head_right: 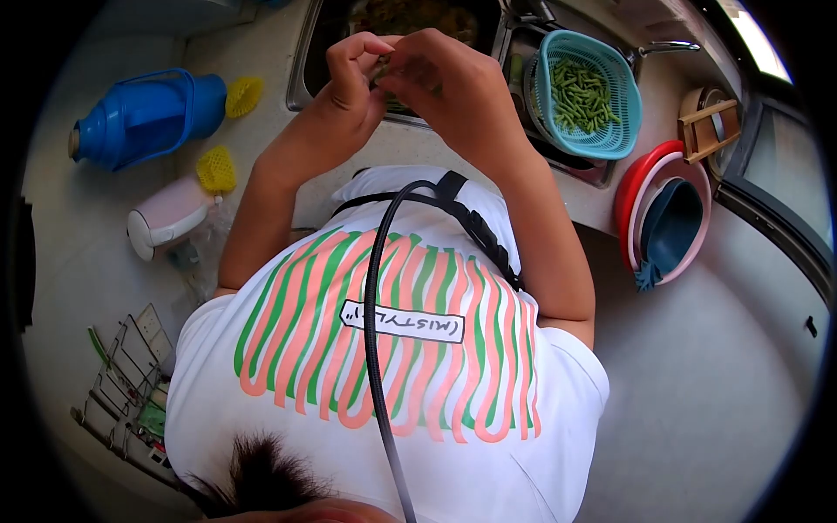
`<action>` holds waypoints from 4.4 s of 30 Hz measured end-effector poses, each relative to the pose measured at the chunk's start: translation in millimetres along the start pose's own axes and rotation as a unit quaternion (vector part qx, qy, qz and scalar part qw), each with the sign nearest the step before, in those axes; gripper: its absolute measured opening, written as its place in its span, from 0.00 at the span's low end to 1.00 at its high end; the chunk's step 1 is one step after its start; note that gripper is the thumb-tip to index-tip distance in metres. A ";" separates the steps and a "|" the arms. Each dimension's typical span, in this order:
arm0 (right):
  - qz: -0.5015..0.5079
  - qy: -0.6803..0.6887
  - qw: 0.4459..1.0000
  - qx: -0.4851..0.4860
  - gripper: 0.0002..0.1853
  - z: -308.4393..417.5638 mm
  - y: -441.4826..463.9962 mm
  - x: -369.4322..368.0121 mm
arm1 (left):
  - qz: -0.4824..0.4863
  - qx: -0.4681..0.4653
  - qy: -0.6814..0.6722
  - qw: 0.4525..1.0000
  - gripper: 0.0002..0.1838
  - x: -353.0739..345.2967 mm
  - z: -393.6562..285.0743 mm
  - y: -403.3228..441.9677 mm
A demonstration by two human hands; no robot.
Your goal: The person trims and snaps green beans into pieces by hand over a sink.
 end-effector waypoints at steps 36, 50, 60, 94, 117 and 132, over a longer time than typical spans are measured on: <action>0.048 -0.322 0.938 0.116 0.06 2.5 -6.0 15.0 | -0.041 0.007 0.154 0.987 0.09 17.0 -13.0 8.3; -0.131 -0.256 0.952 0.105 0.07 -1.4 -18.4 -10.9 | -0.129 0.221 -0.171 0.952 0.08 5.6 -6.1 3.7; -0.175 0.107 0.978 -0.029 0.08 -10.5 -27.9 -12.5 | -0.207 0.187 -0.344 0.896 0.11 13.5 3.7 5.5; -0.395 -0.137 0.889 -0.188 0.13 -55.3 -86.7 110.9 | 0.019 0.201 -0.166 0.965 0.16 16.0 1.7 5.2; -0.016 -0.122 0.992 0.031 0.09 7.8 -9.8 11.8 | -0.039 0.045 0.112 0.992 0.22 17.1 -28.0 2.6; -0.080 0.039 0.996 0.004 0.07 12.1 -13.0 15.7 | -0.064 0.102 -0.038 0.992 0.07 42.3 -43.5 10.6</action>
Point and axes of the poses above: each hand's wrist, its own y-axis towards the middle knuckle, its own x-axis out of the back of the hand, z = x × y, the point moved 2 cm from there along y, towards the middle knuckle, and after that the axes turned 5 degrees about x, right-handed, at the moved point
